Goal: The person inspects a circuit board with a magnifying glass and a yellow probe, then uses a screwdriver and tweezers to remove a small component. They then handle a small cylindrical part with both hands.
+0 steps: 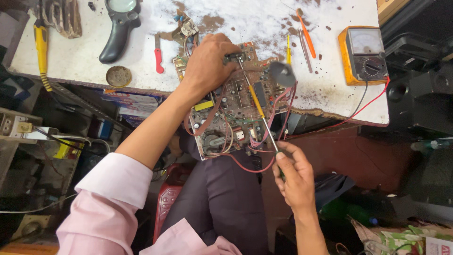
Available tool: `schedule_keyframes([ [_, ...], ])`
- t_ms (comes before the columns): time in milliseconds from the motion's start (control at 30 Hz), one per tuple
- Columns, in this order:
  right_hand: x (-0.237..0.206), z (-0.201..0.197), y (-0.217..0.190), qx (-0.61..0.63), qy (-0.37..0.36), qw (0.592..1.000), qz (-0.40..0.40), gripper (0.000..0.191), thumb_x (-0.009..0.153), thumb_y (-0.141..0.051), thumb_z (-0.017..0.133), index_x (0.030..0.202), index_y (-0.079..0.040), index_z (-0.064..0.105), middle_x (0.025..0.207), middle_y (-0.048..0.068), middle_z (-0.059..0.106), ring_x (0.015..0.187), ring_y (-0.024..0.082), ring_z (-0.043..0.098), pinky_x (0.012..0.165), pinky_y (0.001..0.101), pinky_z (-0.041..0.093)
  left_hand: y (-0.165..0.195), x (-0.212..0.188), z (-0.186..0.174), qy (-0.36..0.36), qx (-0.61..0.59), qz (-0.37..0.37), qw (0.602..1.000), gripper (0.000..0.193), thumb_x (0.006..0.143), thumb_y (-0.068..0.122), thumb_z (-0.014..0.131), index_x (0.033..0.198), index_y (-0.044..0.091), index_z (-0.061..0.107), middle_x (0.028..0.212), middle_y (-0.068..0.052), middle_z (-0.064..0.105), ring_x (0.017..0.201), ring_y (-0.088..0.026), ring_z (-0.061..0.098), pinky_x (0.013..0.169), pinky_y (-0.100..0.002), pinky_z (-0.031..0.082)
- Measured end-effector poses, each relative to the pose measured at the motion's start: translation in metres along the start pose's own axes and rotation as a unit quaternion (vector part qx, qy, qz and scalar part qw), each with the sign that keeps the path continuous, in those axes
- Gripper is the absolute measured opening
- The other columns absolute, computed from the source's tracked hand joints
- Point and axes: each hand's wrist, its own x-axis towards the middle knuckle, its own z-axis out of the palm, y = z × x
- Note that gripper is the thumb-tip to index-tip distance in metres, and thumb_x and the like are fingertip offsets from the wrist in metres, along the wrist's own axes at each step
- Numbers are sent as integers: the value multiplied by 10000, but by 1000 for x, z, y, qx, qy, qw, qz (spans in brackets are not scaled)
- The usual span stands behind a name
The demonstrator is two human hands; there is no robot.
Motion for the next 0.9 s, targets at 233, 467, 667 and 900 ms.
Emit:
schedule_keyframes([
  [233,5,-11,2,144,-107,983,39,256,1000,-164,530,1231,-52,526,770,93,631,481,181,629,351,242,446,0,1,6,4,3,29,1000,358,709,-15,682,1049,49,773,1055,-169,678,1075,-385,590,932,-466,490],
  [467,-1,-5,14,-39,-31,997,-63,177,999,-120,596,1158,-44,613,720,55,612,422,109,552,319,232,384,-6,5,10,-34,-17,-22,999,373,729,-47,629,1032,98,792,961,-132,673,1040,-348,619,908,-441,500],
  [667,-8,17,18,-240,93,945,-202,125,988,-86,682,1108,-58,702,744,64,608,541,159,554,465,303,419,-12,5,15,-9,-15,-1,1000,312,715,-31,663,984,74,782,918,-147,653,991,-372,608,849,-460,489],
  [900,-18,45,5,-498,196,741,-406,212,899,-19,748,1110,-25,745,863,119,688,672,289,668,580,379,510,-17,0,15,13,-9,49,999,391,683,-58,603,1021,48,770,937,-179,637,1001,-400,603,874,-467,492],
])
